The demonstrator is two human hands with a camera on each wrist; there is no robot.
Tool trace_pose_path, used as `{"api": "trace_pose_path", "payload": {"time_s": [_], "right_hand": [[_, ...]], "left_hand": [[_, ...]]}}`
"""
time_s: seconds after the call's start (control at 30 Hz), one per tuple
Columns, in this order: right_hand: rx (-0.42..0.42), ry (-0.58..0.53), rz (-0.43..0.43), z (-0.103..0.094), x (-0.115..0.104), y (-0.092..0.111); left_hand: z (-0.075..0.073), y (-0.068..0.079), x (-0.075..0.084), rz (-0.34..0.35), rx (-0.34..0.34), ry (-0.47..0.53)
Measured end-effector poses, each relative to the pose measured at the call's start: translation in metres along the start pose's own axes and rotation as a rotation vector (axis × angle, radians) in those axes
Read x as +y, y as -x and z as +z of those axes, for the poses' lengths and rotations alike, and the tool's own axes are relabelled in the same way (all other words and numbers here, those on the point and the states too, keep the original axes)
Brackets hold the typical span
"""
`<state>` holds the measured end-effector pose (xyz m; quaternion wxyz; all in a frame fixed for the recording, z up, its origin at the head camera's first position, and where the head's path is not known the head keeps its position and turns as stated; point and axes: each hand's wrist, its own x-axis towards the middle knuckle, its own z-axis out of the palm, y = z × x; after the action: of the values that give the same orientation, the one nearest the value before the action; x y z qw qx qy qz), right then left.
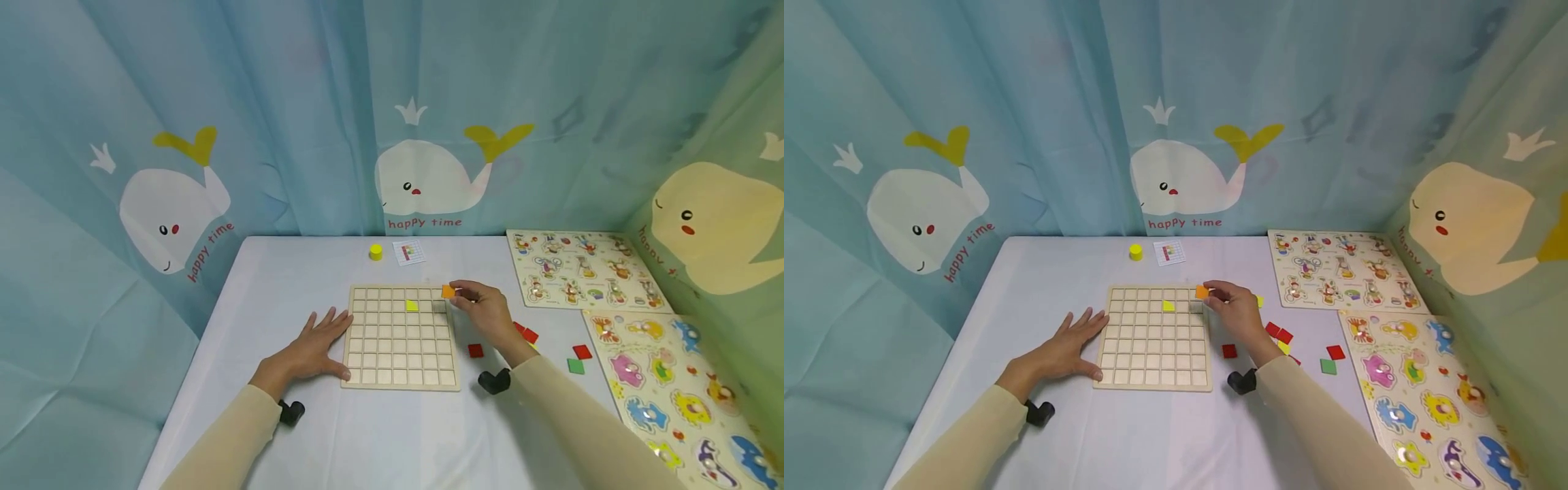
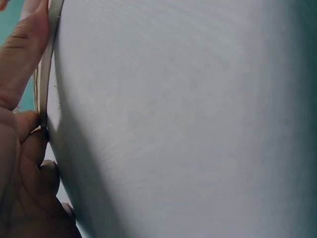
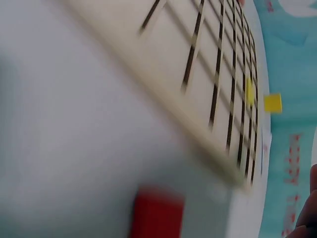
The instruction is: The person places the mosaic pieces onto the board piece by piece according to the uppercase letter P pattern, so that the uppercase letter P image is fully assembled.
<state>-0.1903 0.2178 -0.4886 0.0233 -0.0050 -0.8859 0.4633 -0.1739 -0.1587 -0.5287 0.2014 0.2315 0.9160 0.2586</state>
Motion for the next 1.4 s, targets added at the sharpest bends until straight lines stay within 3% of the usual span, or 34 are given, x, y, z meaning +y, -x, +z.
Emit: {"api": "trace_pose_path", "payload": {"time_s": [0.23,0.57,1.4], "right_hand": [[-0.062,-0.088,-0.012,0.032,-0.014,-0.012],[-0.149,-0.068,-0.012,0.059,-0.02,-0.024],[-0.181,0.083,-0.016,0.087,-0.017,-0.028]], "left_hand": [[0.003,-0.001,0.0,0.011,0.005,0.005],[0.004,-0.003,-0.001,-0.011,0.006,0.01],[0.004,-0.002,0.0,-0.022,0.011,0.031]]}}
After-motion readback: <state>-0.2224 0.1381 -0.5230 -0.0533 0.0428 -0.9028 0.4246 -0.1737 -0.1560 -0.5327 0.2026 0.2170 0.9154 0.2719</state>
